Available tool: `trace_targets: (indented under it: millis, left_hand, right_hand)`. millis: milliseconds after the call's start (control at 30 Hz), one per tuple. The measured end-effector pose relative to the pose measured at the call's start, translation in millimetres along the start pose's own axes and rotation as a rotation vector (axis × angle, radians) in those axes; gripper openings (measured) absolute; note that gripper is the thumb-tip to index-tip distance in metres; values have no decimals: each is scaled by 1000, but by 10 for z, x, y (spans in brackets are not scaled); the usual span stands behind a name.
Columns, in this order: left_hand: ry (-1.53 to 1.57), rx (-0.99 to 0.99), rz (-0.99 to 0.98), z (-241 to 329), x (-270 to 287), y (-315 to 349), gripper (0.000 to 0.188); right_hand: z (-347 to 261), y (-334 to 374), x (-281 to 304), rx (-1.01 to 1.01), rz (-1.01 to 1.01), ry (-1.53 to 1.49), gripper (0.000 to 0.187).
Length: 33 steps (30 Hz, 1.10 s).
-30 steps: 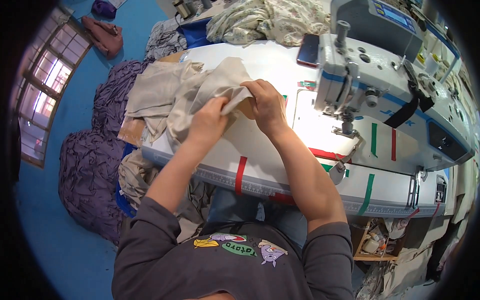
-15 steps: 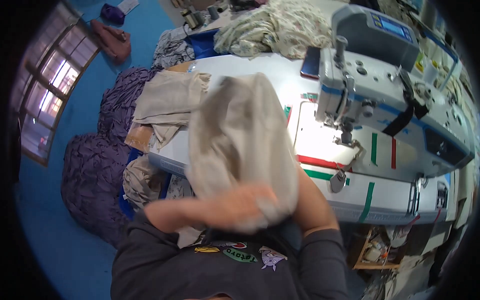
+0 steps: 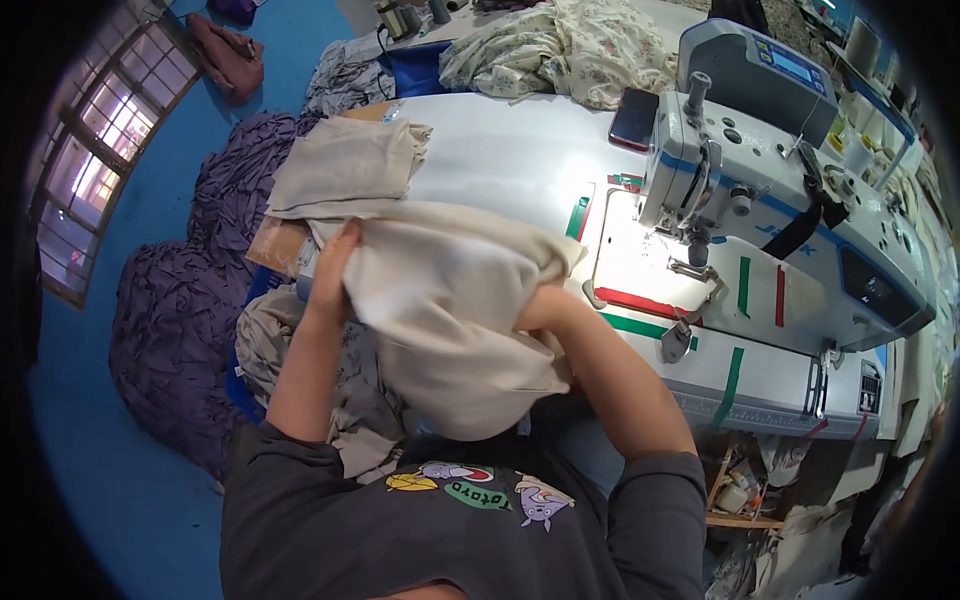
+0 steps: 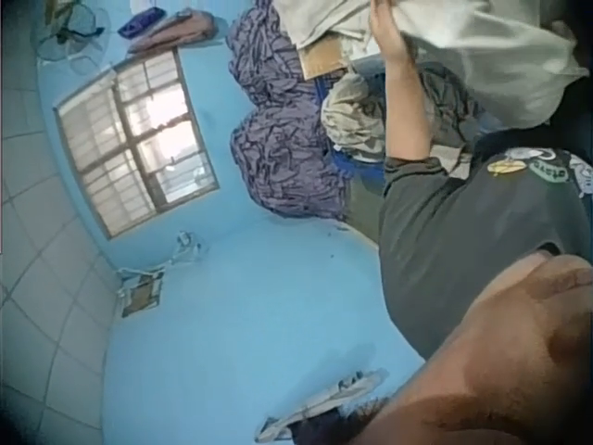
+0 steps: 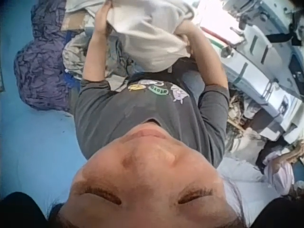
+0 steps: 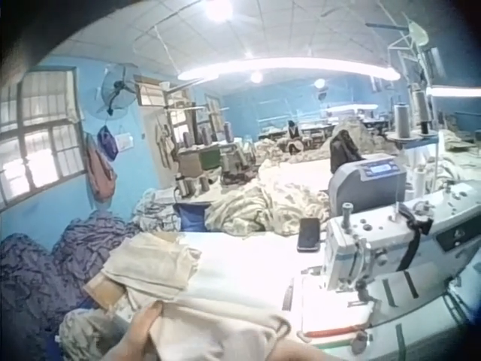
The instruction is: Sewing a fabric bag using an industrial sewing machine.
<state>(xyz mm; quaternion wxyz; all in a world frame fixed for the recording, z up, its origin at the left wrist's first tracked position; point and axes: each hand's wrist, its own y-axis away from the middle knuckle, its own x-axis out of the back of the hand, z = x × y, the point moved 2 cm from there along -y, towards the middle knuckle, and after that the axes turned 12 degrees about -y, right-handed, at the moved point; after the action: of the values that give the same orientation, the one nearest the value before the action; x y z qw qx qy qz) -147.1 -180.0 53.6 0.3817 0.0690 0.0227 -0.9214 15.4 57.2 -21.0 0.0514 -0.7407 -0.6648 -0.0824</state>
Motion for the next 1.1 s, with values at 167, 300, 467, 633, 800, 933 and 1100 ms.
trace_targets:
  millis: [167,300,467,633,800,933,1100]
  left_hand:
    - [-134,75,250,-259,568,273,36]
    - [-96,36,201,-422,758,446,37]
    - [78,-15,132,-214,638,547,43]
    - [261,-212,2,420,103,702,43]
    - [-1310,-803,-90,537,-867,592,28]
    - [-1142,-971,44,122,-1262,394,23]
    - [-1391,-963,119,174,-1071,463,33]
  right_hand:
    - [-813,143,675,522,24,-1291,44]
    - [-748,-40,915,472,-3,-1386,44]
    - [-940,-124,794,637,166,-1532,44]
    - [-129,-690,865,311,702,-409,40]
    - [-1183,255,72,390,105,-609,47]
    - [-1232,748,-300,556,435,121,84]
    - [-674,676,98,250,432,63,51]
